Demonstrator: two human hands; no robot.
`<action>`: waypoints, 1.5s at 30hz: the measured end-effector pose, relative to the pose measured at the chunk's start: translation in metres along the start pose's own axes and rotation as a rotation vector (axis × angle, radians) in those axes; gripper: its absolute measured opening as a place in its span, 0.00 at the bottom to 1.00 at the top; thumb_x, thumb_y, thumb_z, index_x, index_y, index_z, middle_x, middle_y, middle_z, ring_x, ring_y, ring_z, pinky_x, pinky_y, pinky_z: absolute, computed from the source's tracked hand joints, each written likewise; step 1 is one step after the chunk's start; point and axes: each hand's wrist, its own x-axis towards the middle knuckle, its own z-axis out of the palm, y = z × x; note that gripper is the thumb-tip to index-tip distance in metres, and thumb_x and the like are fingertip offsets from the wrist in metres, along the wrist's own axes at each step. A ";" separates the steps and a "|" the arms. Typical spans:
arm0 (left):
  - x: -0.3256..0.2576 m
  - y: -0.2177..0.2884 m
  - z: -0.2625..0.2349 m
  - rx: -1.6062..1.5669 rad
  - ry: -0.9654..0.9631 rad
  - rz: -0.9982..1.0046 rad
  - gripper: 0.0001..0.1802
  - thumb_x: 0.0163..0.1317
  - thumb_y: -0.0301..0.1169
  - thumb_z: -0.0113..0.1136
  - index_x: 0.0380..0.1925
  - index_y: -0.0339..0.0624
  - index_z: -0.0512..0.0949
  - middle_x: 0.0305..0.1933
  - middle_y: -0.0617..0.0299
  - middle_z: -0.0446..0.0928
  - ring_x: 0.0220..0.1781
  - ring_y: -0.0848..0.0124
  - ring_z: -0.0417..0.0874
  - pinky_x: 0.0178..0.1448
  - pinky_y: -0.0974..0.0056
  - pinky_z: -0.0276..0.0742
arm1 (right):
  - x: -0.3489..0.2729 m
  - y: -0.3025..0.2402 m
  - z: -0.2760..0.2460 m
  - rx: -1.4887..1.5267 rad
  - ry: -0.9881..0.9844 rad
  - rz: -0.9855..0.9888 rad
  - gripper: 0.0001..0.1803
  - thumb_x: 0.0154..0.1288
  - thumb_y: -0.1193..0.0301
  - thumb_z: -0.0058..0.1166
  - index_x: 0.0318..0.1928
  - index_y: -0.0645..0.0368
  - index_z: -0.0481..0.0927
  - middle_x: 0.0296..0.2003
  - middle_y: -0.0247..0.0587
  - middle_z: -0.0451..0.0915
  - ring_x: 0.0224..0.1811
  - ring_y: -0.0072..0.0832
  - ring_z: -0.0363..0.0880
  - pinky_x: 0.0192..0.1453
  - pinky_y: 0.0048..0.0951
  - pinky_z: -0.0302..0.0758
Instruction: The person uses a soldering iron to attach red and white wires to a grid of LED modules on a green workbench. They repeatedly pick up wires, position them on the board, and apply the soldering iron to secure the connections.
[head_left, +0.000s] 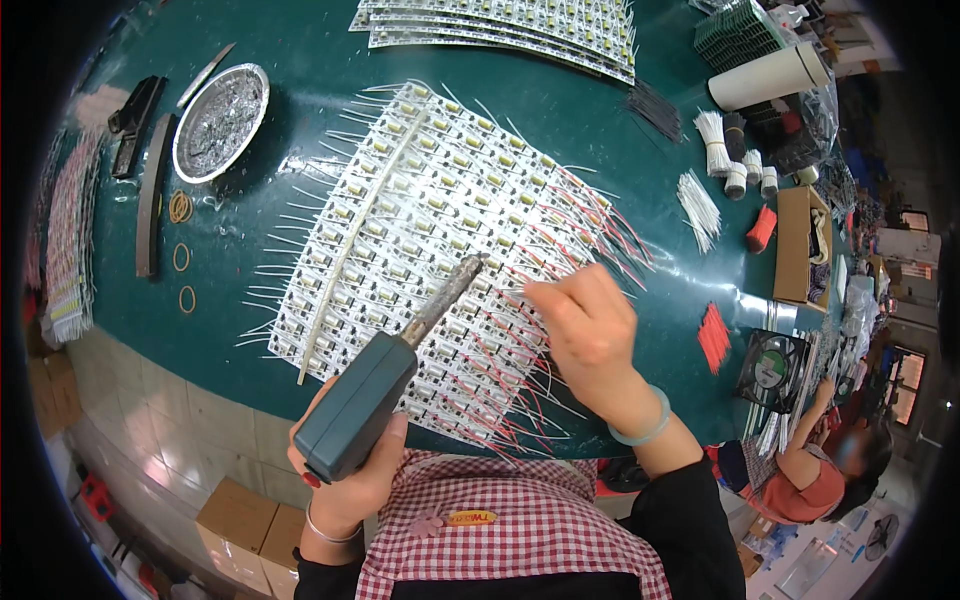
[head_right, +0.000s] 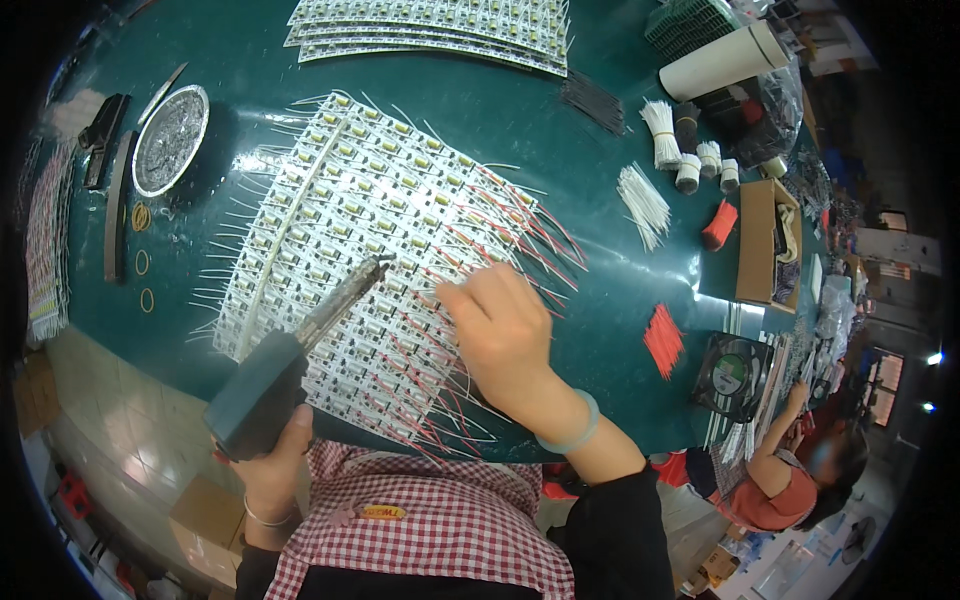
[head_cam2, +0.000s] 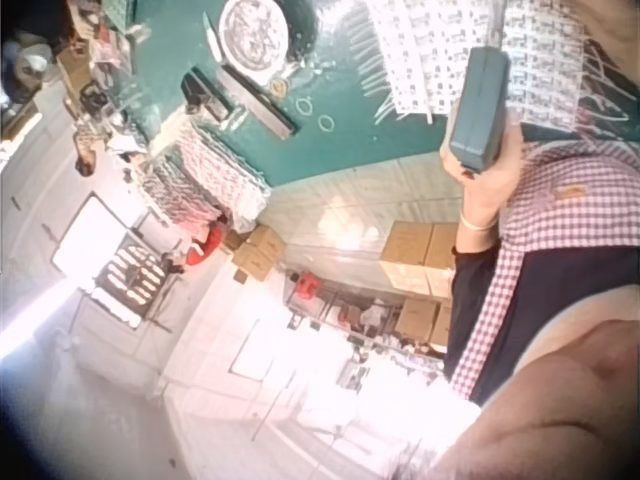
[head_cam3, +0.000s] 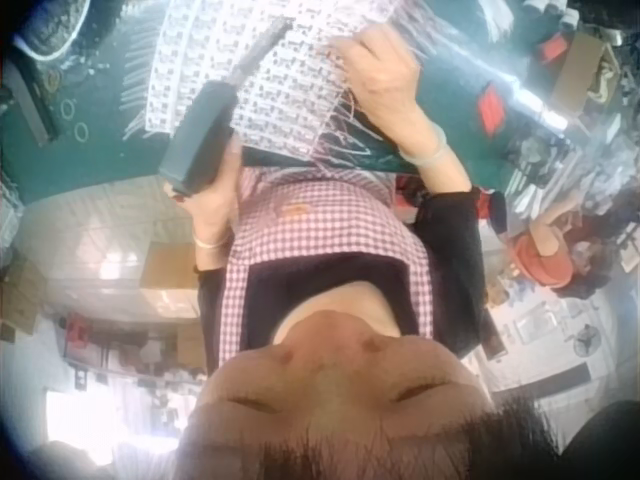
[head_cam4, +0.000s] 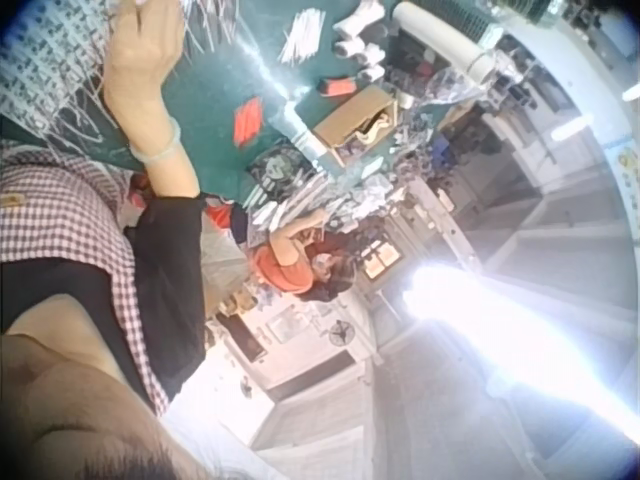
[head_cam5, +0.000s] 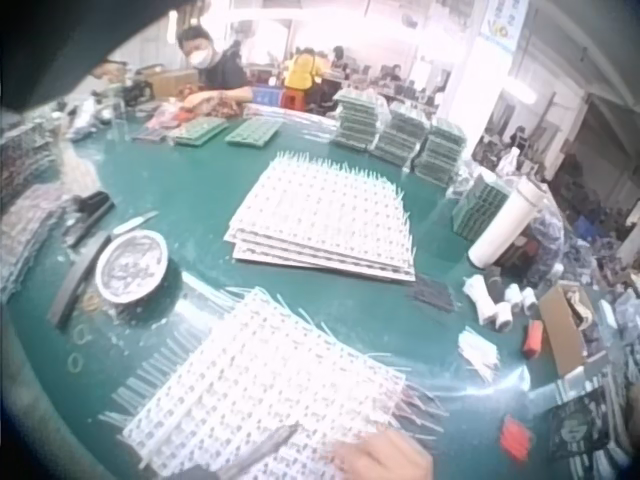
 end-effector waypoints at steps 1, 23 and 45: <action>-0.003 -0.003 -0.001 -0.034 0.032 -0.048 0.18 0.50 0.19 0.69 0.44 0.28 0.80 0.41 0.53 0.82 0.38 0.69 0.83 0.42 0.66 0.79 | -0.004 0.001 -0.006 0.009 0.002 0.018 0.12 0.47 0.81 0.59 0.36 0.59 0.82 0.25 0.37 0.69 0.28 0.34 0.72 0.29 0.32 0.69; -0.012 -0.011 -0.007 0.009 0.001 0.008 0.15 0.53 0.22 0.71 0.41 0.29 0.81 0.39 0.53 0.83 0.36 0.71 0.82 0.39 0.67 0.78 | -0.010 -0.019 0.021 0.092 0.055 0.043 0.15 0.45 0.84 0.59 0.37 0.61 0.82 0.25 0.36 0.69 0.27 0.31 0.71 0.28 0.32 0.68; -0.003 -0.007 0.002 0.210 -0.129 0.237 0.11 0.49 0.18 0.67 0.34 0.30 0.79 0.33 0.52 0.79 0.29 0.66 0.80 0.35 0.67 0.75 | -0.009 -0.020 0.022 0.066 0.035 0.028 0.15 0.44 0.84 0.57 0.37 0.62 0.82 0.25 0.37 0.68 0.28 0.32 0.70 0.28 0.32 0.69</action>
